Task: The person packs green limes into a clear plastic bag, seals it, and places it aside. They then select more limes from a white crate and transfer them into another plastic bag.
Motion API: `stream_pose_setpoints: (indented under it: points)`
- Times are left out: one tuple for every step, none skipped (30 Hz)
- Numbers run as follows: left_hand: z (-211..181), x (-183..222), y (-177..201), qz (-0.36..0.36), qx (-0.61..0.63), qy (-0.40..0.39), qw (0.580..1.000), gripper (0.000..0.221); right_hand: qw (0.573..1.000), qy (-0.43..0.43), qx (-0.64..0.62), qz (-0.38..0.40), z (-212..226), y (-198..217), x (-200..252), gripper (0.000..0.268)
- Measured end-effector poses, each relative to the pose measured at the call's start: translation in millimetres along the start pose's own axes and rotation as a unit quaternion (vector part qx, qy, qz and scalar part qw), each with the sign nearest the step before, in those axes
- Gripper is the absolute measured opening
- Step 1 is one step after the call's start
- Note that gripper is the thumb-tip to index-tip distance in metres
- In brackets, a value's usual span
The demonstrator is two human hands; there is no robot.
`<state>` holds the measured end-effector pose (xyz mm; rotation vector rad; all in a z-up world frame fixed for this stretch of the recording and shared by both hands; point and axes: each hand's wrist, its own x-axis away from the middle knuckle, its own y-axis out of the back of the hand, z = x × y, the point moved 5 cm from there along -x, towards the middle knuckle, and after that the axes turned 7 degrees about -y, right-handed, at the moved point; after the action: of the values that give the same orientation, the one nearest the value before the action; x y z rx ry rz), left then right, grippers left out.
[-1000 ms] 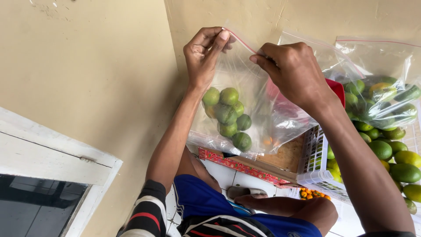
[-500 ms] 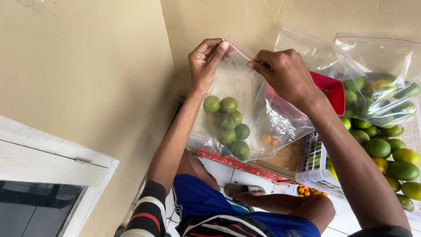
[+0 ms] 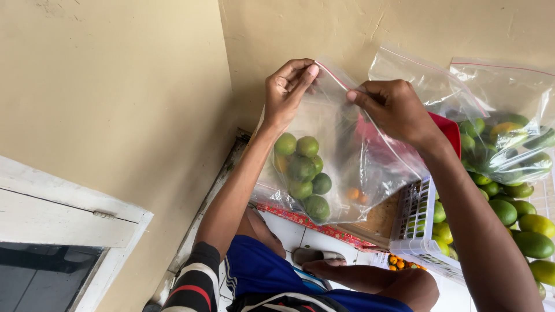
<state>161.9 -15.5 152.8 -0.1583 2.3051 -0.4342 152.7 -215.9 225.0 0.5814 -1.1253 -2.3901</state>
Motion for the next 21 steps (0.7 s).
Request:
stream_pose_setpoints:
  points:
    - [6.9, 0.7, -0.9, -0.002, 0.000, -0.001, 1.000, 0.023, 1.000, 0.002, 0.001, 0.001, -0.7, 0.8, 1.8, 0.031]
    - [12.4, 0.7, -0.2, -0.014, 0.000, -0.012, 1.000, 0.019, 1.000, 0.003, 0.019, -0.009, -1.0, 2.2, 3.0, 0.026]
    - [17.9, 0.8, 0.3, -0.025, 0.000, -0.022, 0.999, 0.015, 0.999, 0.005, 0.037, -0.019, -1.3, 3.8, 4.4, 0.023]
    - [19.3, -0.5, -1.5, -0.026, -0.001, -0.023, 0.999, 0.015, 0.999, 0.007, 0.038, -0.019, 1.2, 4.4, 1.7, 0.023]
    - [20.6, -1.7, -3.5, -0.026, -0.003, -0.028, 0.999, 0.015, 0.998, 0.014, 0.051, -0.037, 4.0, 6.7, -0.7, 0.017]
    - [22.4, -1.4, -6.3, -0.027, -0.004, -0.030, 0.999, 0.015, 0.996, 0.019, 0.065, -0.055, 6.3, 8.9, -1.6, 0.016]
    - [21.9, -0.7, -8.7, -0.028, -0.004, -0.030, 0.999, 0.015, 0.996, 0.019, 0.066, -0.054, 5.9, 6.1, -4.3, 0.016]
    - [21.5, -1.1, -11.3, -0.027, -0.004, -0.029, 0.999, 0.015, 0.995, 0.018, 0.064, -0.072, 5.5, 5.6, -7.3, 0.019]
    - [21.0, -1.5, -14.2, -0.027, -0.004, -0.028, 0.999, 0.016, 0.994, 0.018, 0.062, -0.090, 5.0, 5.3, -10.1, 0.023]
    - [21.1, -1.5, -15.0, -0.026, -0.004, -0.029, 0.999, 0.016, 0.994, 0.018, 0.062, -0.091, -1.4, 1.4, -16.0, 0.023]
    - [21.4, -1.5, -15.8, -0.028, -0.009, -0.027, 0.999, 0.016, 0.993, 0.005, 0.069, -0.099, -9.1, -1.5, -22.0, 0.024]
    - [22.0, -1.5, -16.9, -0.028, -0.013, -0.024, 0.999, 0.016, 0.991, -0.008, 0.076, -0.109, -17.1, -4.2, -27.4, 0.026]
    - [23.1, -1.6, -16.8, -0.026, -0.013, -0.024, 0.999, 0.016, 0.991, -0.009, 0.076, -0.111, -12.8, -4.0, -30.6, 0.026]
    - [24.0, -1.6, -16.2, -0.026, -0.013, -0.025, 0.999, 0.016, 0.992, -0.013, 0.066, -0.111, -8.7, -3.8, -34.2, 0.019]
    - [24.8, -1.7, -15.4, -0.026, -0.014, -0.026, 0.999, 0.015, 0.992, -0.018, 0.056, -0.111, -4.5, -3.7, -37.7, 0.013]
    - [23.8, -1.8, -15.3, -0.026, -0.014, -0.026, 0.999, 0.015, 0.992, -0.017, 0.055, -0.111, -1.7, -4.3, -37.8, 0.013]
    - [23.3, -1.9, -15.0, -0.027, -0.010, -0.022, 0.999, 0.016, 0.993, -0.014, 0.036, -0.112, 1.2, -4.8, -37.9, 0.010]
    - [22.8, -1.6, -14.4, -0.028, -0.007, -0.018, 0.999, 0.016, 0.994, -0.011, 0.017, -0.112, 4.2, -5.7, -37.9, 0.007]
    - [21.9, -2.1, -13.1, -0.029, -0.008, -0.018, 0.999, 0.016, 0.994, -0.010, 0.016, -0.111, 4.2, -6.5, -38.8, 0.007]
    - [21.3, -2.3, -12.7, -0.026, -0.007, -0.018, 0.999, 0.015, 0.994, -0.012, 0.020, -0.111, 3.7, -7.1, -39.1, 0.006]
    - [20.9, -2.6, -12.3, -0.024, -0.006, -0.019, 1.000, 0.015, 0.993, -0.015, 0.024, -0.111, 3.1, -7.8, -39.4, 0.005]
